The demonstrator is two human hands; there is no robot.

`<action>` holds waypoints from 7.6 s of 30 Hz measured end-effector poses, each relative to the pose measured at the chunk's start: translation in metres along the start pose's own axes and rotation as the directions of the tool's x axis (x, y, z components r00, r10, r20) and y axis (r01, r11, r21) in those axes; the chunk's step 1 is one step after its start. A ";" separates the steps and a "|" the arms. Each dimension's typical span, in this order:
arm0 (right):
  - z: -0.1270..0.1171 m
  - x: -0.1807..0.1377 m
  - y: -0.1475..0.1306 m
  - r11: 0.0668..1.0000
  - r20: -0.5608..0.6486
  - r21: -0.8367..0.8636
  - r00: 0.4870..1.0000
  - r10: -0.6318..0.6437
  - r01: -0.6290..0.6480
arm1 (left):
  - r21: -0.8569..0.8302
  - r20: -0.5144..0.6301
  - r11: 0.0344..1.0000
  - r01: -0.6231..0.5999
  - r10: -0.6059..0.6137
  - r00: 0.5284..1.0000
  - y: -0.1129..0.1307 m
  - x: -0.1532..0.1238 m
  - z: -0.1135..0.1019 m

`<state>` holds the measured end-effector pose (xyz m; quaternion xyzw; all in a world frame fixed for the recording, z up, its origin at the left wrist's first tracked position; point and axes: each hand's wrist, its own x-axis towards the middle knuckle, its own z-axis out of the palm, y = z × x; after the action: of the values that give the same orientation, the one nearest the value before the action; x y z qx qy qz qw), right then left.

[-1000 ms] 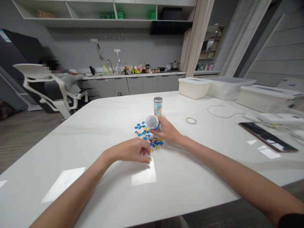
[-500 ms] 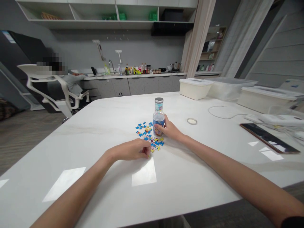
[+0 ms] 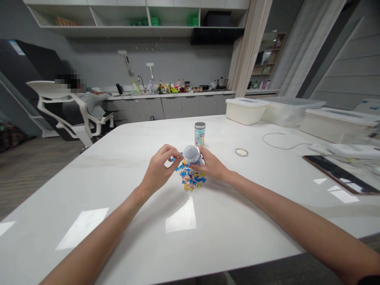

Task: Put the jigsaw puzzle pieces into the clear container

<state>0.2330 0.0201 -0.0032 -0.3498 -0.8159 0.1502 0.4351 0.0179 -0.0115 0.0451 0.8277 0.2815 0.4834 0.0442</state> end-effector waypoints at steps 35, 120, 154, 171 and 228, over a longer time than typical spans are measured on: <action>0.003 -0.001 0.030 0.959 -0.004 0.118 0.965 0.261 -0.259 | 0.033 0.791 0.995 0.089 -0.081 0.607 -0.007 -0.012 0.002; 0.001 -0.003 -0.011 0.996 0.080 -0.024 0.993 -0.089 0.091 | 0.163 0.033 0.976 -0.146 0.142 0.989 0.001 -0.002 0.002; 0.000 -0.002 0.005 0.983 0.069 0.051 0.982 0.173 -0.177 | 0.131 -0.060 0.990 0.049 -0.042 0.997 -0.004 -0.005 0.004; 0.005 0.003 -0.023 0.992 0.085 -0.066 0.991 -0.104 0.110 | 0.314 -0.086 0.935 -0.163 0.199 0.976 0.007 -0.002 -0.001; -0.006 0.002 0.010 0.976 -0.054 -0.095 0.980 0.192 -0.196 | 0.100 0.571 0.933 0.346 -0.338 0.748 -0.021 -0.012 0.001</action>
<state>0.2412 0.0279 -0.0039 -0.4524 -0.7746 0.1431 0.4182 0.0056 0.0001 0.0281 0.8691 0.3982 0.1935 0.2206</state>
